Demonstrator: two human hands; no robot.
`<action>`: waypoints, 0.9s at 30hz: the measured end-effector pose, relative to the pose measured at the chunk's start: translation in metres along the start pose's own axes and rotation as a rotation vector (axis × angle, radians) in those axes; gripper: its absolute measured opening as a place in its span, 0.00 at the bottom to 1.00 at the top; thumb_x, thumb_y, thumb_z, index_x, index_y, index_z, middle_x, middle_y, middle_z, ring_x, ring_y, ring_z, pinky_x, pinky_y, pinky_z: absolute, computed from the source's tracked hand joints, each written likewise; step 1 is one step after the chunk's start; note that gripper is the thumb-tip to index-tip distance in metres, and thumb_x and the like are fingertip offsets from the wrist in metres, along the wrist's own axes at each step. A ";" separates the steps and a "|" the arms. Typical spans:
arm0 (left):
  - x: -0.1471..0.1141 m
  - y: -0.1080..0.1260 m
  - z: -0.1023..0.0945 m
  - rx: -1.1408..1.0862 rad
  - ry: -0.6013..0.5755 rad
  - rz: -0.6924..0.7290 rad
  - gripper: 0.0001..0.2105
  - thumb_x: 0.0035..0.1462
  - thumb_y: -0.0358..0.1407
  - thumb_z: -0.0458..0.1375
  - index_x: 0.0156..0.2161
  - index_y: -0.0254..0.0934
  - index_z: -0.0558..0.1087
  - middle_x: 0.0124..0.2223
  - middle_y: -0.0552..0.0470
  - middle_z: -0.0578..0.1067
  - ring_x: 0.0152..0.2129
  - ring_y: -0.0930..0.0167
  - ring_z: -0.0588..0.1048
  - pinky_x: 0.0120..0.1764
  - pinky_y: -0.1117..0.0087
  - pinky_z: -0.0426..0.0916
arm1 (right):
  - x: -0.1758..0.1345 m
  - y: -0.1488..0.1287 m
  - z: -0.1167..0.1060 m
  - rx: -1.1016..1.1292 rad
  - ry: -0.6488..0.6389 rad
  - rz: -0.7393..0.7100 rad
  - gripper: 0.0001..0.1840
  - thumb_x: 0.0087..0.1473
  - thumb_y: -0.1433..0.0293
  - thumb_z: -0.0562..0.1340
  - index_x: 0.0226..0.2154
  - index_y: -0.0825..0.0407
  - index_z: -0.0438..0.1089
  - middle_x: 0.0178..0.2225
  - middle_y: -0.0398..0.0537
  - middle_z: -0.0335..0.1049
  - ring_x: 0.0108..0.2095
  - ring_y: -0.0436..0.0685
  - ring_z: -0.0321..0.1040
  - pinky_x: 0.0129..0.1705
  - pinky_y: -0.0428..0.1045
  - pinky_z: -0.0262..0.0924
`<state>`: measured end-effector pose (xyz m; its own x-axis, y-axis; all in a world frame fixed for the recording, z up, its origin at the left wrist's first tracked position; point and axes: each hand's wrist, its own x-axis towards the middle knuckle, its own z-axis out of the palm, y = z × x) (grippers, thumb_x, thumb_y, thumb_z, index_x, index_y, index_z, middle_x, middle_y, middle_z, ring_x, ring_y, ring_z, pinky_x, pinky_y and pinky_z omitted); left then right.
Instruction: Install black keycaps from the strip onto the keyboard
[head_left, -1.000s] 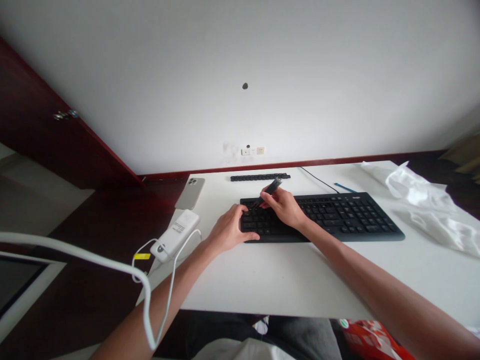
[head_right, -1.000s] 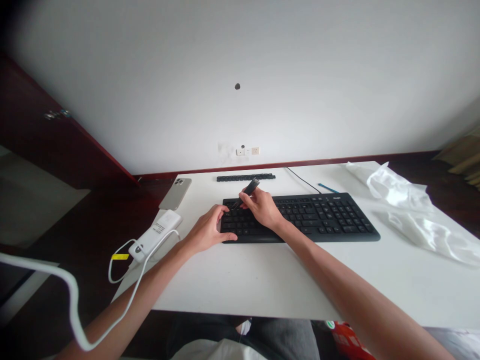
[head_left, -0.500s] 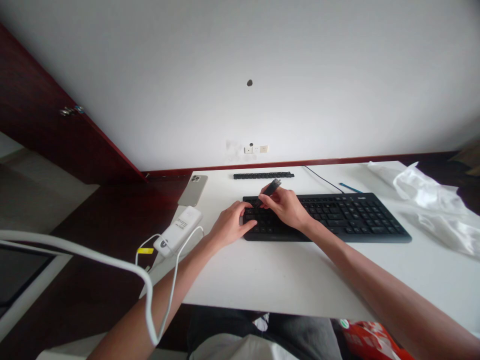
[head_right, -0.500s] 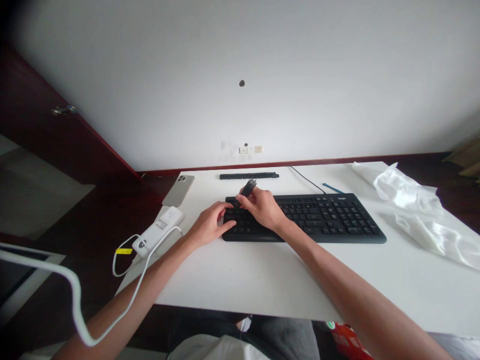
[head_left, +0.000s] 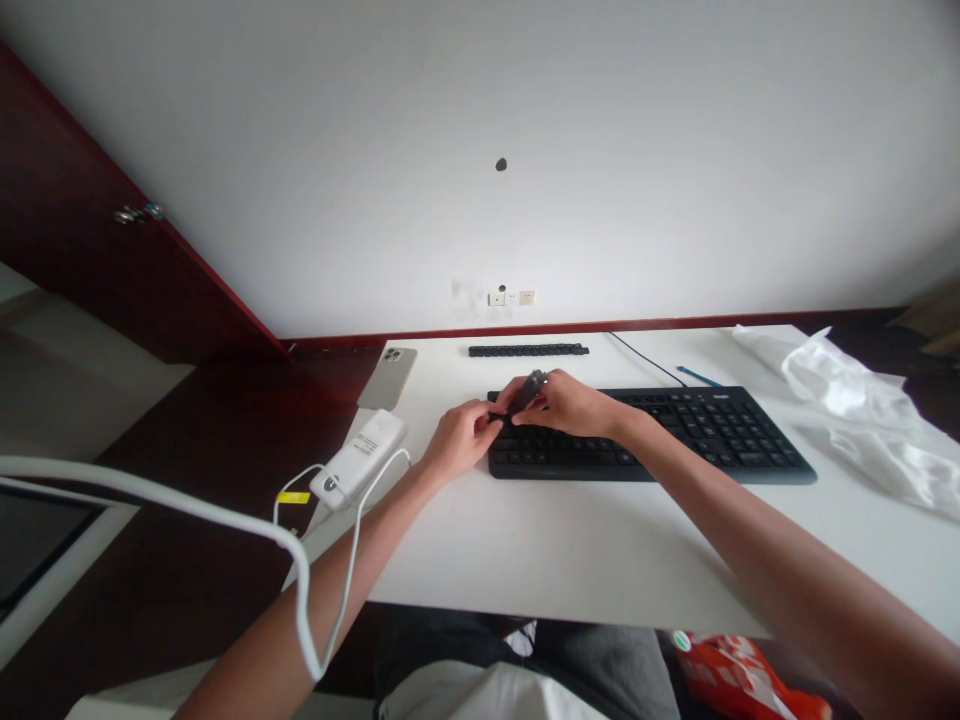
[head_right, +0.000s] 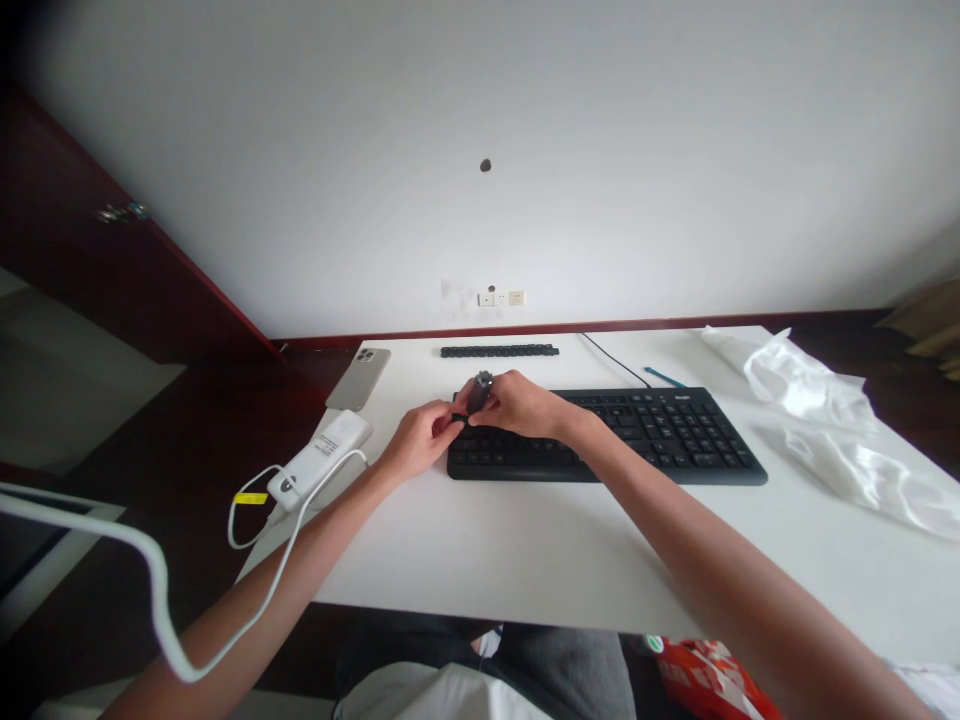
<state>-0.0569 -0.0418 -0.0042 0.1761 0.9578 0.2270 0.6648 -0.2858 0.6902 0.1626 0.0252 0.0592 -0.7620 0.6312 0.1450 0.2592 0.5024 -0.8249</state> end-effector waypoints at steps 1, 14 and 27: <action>0.000 0.000 0.000 -0.004 0.005 -0.005 0.10 0.64 0.38 0.59 0.47 0.39 0.79 0.32 0.53 0.75 0.28 0.71 0.71 0.35 0.70 0.66 | 0.003 -0.001 -0.002 -0.015 -0.036 -0.005 0.09 0.55 0.65 0.69 0.40 0.47 0.82 0.38 0.44 0.83 0.37 0.59 0.80 0.40 0.50 0.72; 0.005 -0.004 0.001 -0.032 0.022 -0.009 0.10 0.65 0.39 0.59 0.41 0.36 0.80 0.29 0.53 0.75 0.25 0.73 0.69 0.31 0.73 0.61 | 0.024 0.007 -0.004 -0.070 -0.106 -0.003 0.10 0.53 0.64 0.71 0.38 0.52 0.80 0.34 0.45 0.82 0.36 0.59 0.80 0.37 0.49 0.69; 0.007 -0.009 0.004 -0.109 0.012 -0.019 0.08 0.64 0.35 0.59 0.43 0.39 0.81 0.42 0.50 0.83 0.31 0.70 0.78 0.39 0.70 0.71 | 0.030 0.016 -0.007 -0.154 0.022 -0.003 0.11 0.56 0.62 0.70 0.37 0.54 0.79 0.30 0.47 0.81 0.33 0.57 0.78 0.32 0.47 0.64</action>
<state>-0.0585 -0.0322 -0.0119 0.1551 0.9629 0.2210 0.5847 -0.2698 0.7651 0.1482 0.0558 0.0542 -0.7501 0.6416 0.1603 0.3466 0.5878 -0.7310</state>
